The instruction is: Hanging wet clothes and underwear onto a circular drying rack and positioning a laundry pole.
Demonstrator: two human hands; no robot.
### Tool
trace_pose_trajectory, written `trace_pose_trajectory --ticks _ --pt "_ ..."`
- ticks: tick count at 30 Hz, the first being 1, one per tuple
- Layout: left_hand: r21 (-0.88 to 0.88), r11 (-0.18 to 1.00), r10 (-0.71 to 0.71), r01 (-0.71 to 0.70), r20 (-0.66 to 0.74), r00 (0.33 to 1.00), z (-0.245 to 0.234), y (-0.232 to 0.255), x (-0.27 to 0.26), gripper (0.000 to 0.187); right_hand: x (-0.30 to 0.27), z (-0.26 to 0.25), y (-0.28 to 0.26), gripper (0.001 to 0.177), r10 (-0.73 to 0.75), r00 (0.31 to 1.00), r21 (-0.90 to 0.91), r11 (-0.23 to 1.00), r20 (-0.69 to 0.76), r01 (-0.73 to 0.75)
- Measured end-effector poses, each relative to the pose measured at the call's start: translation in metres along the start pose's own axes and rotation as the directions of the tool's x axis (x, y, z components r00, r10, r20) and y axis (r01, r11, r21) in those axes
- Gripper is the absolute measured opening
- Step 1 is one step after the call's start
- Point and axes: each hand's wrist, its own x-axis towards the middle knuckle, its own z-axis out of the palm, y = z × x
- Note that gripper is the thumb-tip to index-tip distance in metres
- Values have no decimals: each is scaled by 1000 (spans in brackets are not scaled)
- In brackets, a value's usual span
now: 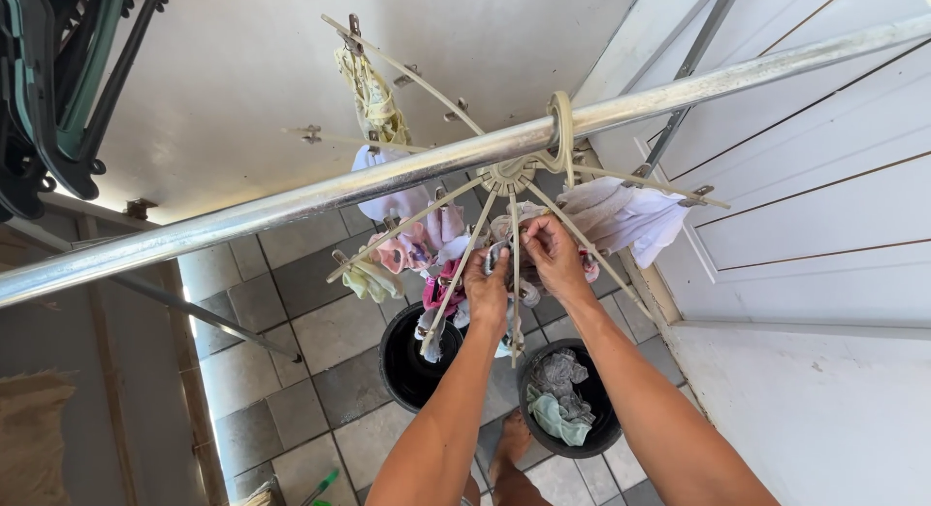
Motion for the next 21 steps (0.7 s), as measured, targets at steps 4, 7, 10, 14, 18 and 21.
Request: trace_pose_trajectory --ticks 4,7,10,14,18,21 --pt "54 997 -48 46 37 998 -6 6 14 21 -6 10 -33 15 15 999 -138 990 33 -10" --pt "364 915 151 -176 98 984 -38 -32 36 31 -28 16 -64 37 -5 998 -323 946 60 24" --pt "844 522 233 -119 -7 973 -72 -77 56 38 -66 -6 -51 45 -56 997 -519 851 61 80" --pt "940 276 257 -199 128 958 -79 -102 99 55 -139 -55 -8 37 175 982 -501 844 -77 -190" --pt "620 383 636 -685 361 682 -62 -94 109 54 -229 -115 64 34 396 904 -307 851 -159 -426" --pt "394 492 676 -776 389 626 -38 -44 48 53 -289 -171 106 33 499 818 -271 777 -285 -569"
